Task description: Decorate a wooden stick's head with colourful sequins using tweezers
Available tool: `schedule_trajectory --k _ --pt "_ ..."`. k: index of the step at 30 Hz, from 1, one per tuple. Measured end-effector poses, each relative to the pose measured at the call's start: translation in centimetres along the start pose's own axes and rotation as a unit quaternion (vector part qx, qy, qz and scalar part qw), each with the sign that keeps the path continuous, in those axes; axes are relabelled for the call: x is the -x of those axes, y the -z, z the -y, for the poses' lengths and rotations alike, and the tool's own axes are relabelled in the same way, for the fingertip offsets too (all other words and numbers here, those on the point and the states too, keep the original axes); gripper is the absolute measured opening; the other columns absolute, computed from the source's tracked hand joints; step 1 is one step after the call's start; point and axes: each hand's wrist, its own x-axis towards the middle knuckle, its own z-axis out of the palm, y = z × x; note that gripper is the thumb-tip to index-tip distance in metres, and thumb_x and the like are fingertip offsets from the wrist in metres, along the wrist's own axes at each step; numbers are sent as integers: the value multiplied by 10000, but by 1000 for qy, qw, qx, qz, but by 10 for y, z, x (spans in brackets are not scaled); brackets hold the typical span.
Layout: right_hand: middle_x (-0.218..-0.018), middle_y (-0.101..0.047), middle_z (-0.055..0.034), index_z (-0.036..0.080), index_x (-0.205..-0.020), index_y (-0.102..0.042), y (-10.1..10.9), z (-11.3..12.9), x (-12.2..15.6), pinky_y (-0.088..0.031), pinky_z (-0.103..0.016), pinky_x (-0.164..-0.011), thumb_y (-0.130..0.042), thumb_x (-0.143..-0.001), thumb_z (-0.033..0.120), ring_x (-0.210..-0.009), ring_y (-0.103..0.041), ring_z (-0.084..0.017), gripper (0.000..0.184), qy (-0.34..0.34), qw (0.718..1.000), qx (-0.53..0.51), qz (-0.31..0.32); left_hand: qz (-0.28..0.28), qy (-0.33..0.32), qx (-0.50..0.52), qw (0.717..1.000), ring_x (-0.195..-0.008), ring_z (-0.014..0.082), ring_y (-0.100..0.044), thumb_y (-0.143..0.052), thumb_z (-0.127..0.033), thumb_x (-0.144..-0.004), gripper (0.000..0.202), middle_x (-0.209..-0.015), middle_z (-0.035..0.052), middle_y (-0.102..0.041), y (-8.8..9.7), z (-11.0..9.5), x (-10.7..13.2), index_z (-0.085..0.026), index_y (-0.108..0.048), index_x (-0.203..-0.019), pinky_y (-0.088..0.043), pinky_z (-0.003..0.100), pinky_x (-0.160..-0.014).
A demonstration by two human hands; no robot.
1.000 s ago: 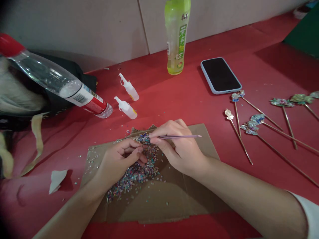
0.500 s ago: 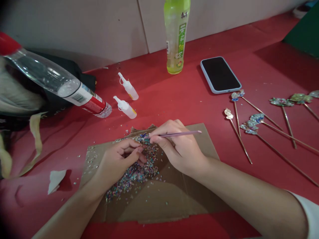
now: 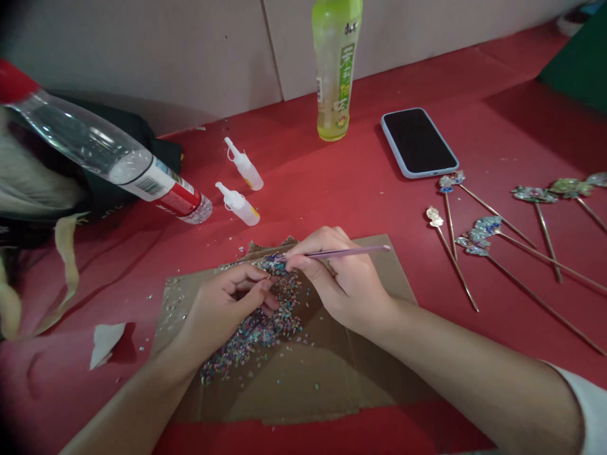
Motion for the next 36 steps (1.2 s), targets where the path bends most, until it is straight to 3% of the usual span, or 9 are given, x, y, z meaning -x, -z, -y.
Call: schedule_trajectory --k 8,16,22,28,32,36 --pt "-753 -686 5 257 -827 -623 0 1 -1 -508 -367 -707 -506 -925 225 -744 -639 -169 156 4 1000 -9 -10 0 4 12 1000 -585 82 -660 -578 -307 -856 135 -662 -21 -701 0 1 -1 -187 -603 -799 -547 179 -593" --pt "-759 -670 -7 263 -847 -609 -2 1 -3 -540 -347 -678 -495 -932 229 -747 -661 -166 146 -39 993 -75 -77 -12 10 19 1000 -556 92 -655 -567 -300 -840 128 -646 -3 -705 0 -3 0 -187 -602 -793 -547 198 -572" --pt "-700 -673 9 220 -842 -577 -2 -6 -13 -534 -298 -635 -501 -931 270 -681 -664 -139 127 -91 983 -55 -148 -21 -18 -14 1000 -600 106 -664 -538 -338 -862 167 -679 17 -713 3 1 0 -192 -612 -828 -549 223 -606" --pt "-721 -677 1 193 -837 -562 -1 -12 -17 -527 -297 -696 -489 -931 288 -715 -666 -131 152 -112 977 -76 -161 -43 -49 -9 998 -573 108 -654 -527 -350 -867 190 -679 19 -715 6 1 0 -174 -590 -832 -536 227 -593" --pt "-731 -683 0 194 -853 -554 -3 -16 -17 -524 -312 -716 -503 -923 322 -719 -664 -136 155 -114 970 -128 -170 -71 -82 -69 992 -628 117 -666 -506 -363 -883 219 -695 17 -718 8 0 2 -169 -600 -843 -522 225 -622" --pt "-731 -683 -7 194 -859 -541 -4 -19 -18 -515 -323 -714 -496 -917 357 -705 -655 -142 179 -116 964 -147 -190 -93 -143 -182 968 -696 109 -669 -486 -364 -902 223 -743 -8 -725 11 -2 6 -194 -620 -850 -499 207 -669"
